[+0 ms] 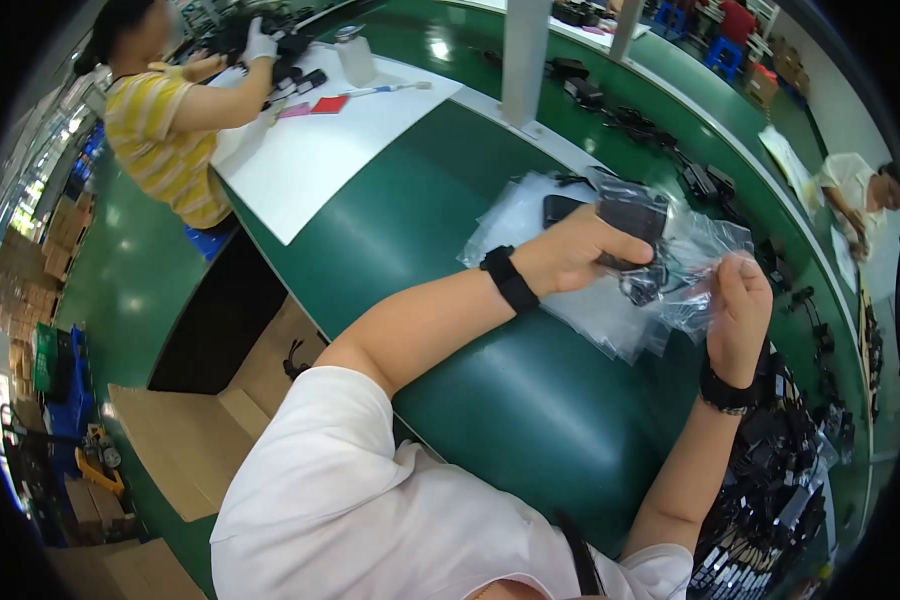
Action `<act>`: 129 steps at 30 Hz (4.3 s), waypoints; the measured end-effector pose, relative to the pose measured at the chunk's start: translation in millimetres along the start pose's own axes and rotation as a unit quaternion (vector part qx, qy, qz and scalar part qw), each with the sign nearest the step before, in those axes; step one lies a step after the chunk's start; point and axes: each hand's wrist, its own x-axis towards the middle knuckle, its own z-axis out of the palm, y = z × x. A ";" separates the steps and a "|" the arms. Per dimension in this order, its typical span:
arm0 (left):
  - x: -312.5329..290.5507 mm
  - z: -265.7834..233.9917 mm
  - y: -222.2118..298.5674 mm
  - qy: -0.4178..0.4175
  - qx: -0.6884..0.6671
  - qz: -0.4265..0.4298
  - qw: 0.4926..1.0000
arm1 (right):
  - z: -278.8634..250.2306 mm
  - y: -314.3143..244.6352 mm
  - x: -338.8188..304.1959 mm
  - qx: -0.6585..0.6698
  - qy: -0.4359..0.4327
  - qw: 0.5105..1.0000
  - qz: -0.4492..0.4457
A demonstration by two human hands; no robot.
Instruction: The person packages power adapters by hand, picking up an adapter and its cord, winding the cord around the adapter, and sliding the unit into a plastic bag. They then set the bagged adapter aside on the table and reach for another adapter to repeat the process.
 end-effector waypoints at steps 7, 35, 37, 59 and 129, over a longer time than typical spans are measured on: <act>3.9 3.2 -4.9 0.027 0.041 0.091 0.995 | -29.4 3.9 12.2 0.081 0.010 0.993 -0.084; -3.6 6.9 -22.6 0.104 0.470 0.176 0.859 | 18.4 49.0 -11.9 -0.488 0.077 0.852 -0.173; 0.1 5.8 -31.3 0.136 0.452 0.326 0.819 | 16.8 54.8 -9.8 -0.223 0.085 0.962 -0.135; 16.2 -1.4 -19.7 0.174 0.454 0.218 0.847 | 25.0 44.0 -18.2 -0.101 -0.001 0.994 -0.053; -35.2 43.5 97.7 -0.039 0.183 0.236 0.954 | 42.1 -64.1 53.4 -0.308 -0.039 0.896 -0.319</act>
